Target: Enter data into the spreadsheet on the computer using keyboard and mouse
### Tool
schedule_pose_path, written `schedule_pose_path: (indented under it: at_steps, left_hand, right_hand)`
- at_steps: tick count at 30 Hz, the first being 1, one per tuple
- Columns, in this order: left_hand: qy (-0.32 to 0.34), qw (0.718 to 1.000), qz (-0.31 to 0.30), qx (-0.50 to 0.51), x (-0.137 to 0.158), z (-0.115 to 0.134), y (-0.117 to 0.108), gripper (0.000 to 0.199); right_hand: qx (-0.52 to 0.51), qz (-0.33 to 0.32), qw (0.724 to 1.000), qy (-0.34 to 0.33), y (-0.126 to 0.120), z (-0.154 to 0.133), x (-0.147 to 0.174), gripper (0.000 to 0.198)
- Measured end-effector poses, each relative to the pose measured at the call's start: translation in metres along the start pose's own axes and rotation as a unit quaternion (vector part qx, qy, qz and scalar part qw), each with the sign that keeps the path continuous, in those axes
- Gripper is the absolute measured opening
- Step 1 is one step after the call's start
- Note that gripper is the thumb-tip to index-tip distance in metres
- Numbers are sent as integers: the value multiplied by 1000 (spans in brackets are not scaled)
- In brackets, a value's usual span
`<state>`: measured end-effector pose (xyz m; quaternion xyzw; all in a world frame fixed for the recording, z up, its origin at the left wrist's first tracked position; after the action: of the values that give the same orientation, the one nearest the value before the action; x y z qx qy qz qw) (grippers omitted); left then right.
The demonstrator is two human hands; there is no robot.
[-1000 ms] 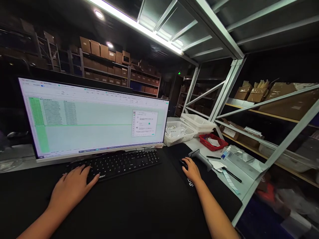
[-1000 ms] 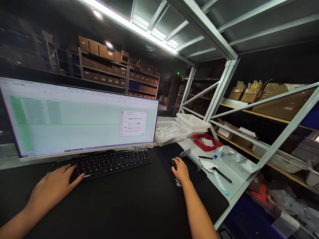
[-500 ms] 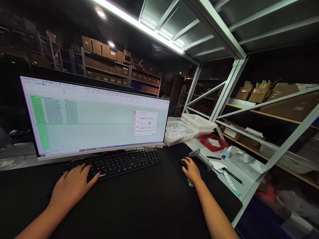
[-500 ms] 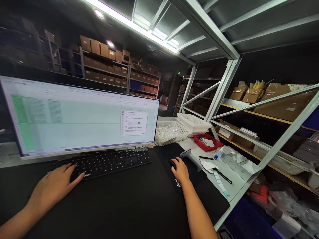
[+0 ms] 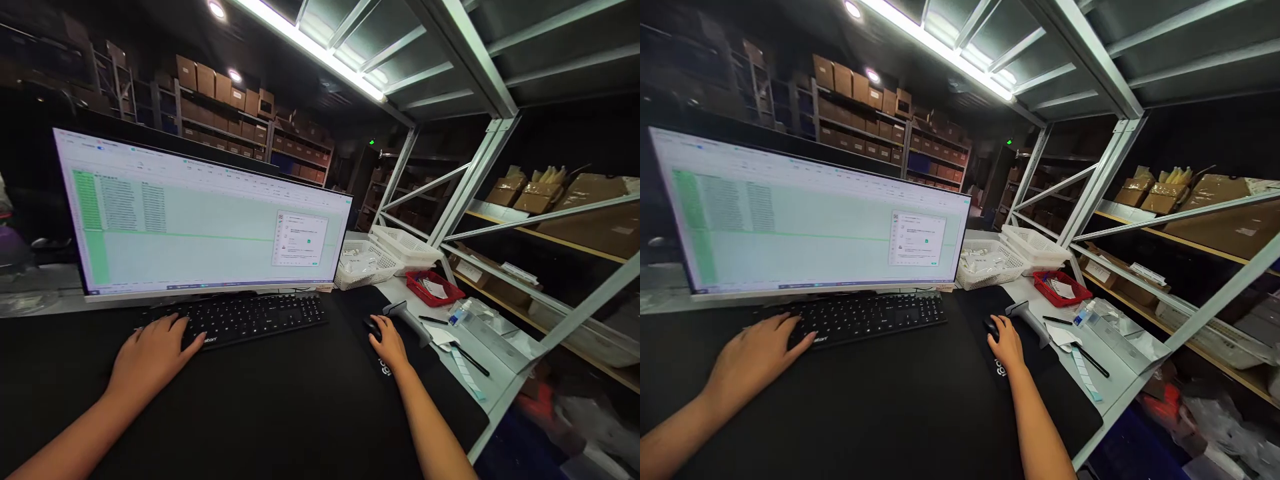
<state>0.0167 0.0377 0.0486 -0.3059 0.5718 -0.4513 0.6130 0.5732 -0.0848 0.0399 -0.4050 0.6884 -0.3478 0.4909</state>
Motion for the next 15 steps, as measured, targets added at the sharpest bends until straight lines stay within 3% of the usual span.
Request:
schedule_pose_path:
  at_steps: [15]
  left_hand:
    - [-10, 1000, 5, 7, 2, 0, 1, 86]
  right_hand:
    - [-41, 32, 998, -47, 5, 6, -1, 55]
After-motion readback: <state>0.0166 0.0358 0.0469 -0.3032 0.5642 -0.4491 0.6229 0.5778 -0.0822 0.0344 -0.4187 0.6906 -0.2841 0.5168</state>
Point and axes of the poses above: each hand's wrist, its own x-axis away from the middle knuckle, its own y-axis out of the palm, z = x × y, the point moved 6 cm from there along -x, towards the middle knuckle, and after that the axes turned 5 degrees about -y, right-handed, at the moved point
